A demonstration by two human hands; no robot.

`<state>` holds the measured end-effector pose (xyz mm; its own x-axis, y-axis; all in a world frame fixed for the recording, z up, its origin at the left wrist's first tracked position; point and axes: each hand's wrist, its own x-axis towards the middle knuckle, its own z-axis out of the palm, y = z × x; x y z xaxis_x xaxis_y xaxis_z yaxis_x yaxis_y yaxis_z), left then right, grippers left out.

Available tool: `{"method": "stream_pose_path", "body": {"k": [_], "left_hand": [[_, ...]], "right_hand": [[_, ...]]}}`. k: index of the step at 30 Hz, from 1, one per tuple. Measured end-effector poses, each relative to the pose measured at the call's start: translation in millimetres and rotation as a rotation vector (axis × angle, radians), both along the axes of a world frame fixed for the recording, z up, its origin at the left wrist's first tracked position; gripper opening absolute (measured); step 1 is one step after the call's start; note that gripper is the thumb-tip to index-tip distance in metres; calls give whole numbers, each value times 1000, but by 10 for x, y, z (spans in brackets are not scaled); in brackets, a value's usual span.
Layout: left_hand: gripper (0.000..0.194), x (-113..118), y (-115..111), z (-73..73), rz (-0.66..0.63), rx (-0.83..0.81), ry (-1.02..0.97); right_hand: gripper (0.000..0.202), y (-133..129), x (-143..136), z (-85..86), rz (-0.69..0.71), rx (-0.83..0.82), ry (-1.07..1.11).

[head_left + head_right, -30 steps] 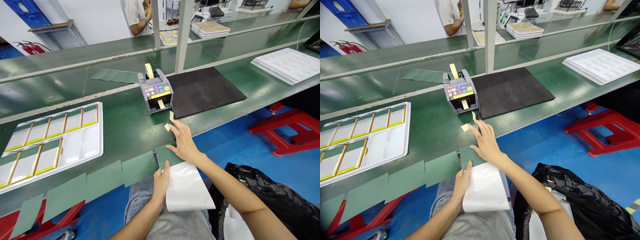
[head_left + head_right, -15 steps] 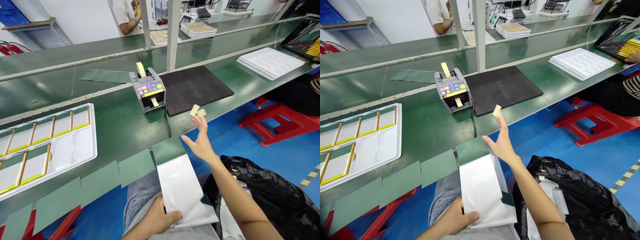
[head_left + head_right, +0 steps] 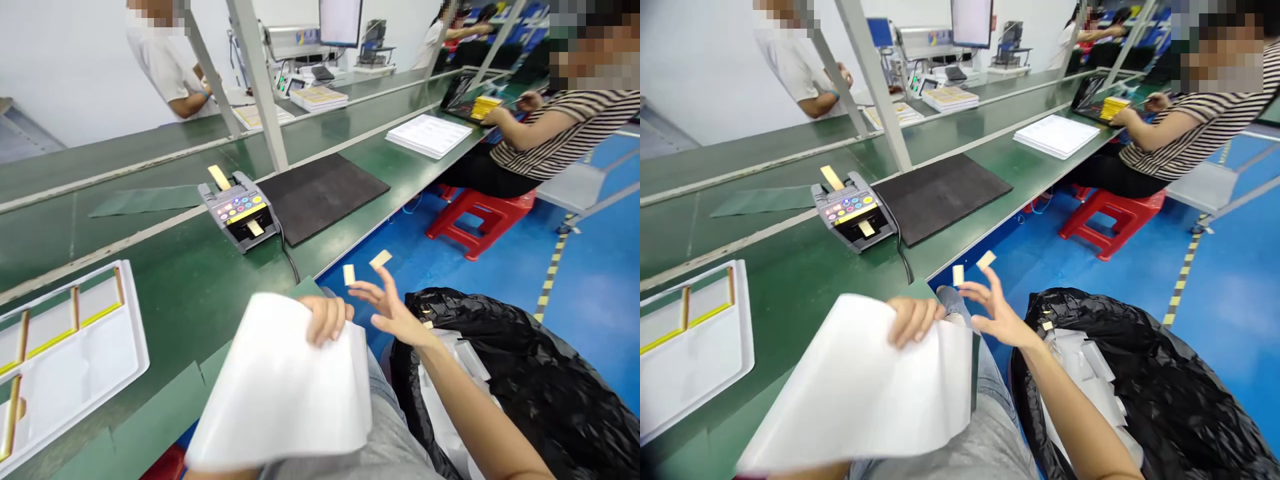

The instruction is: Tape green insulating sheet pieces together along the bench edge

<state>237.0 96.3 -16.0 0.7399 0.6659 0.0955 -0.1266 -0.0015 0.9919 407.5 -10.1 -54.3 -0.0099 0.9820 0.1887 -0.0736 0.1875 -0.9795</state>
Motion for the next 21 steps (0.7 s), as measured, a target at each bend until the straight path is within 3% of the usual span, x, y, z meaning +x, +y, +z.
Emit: {"method": "stream_pose_path", "body": {"k": [2,4,6,7,10,12,14,16,19,21], "left_hand": [[63,234,90,128,74,-22,-146],[58,401,113,343,273,-122,-388],[49,501,143,573,449,-248,-550],[45,533,172,665,457,-297,-528],[29,601,253,763,224,-342,-182],[16,636,219,674,79,-345,-1],[26,650,98,524,3,-304,132],[41,637,-62,389,20,-44,290],[56,600,-246,328,189,582,258],[59,589,-296,365,49,862,234]], "right_hand": [[100,1,-122,65,147,23,150],[111,-31,-205,119,192,16,292],[118,-104,-206,193,124,16,391],[118,-154,-167,250,49,32,419],[112,-331,82,508,-281,134,391],[105,-455,293,715,-560,247,271],[98,-563,458,886,-830,356,103],[90,-623,536,976,-983,410,-37],[81,-596,500,950,-909,356,-115],[82,-524,425,874,-815,312,-97]]}}
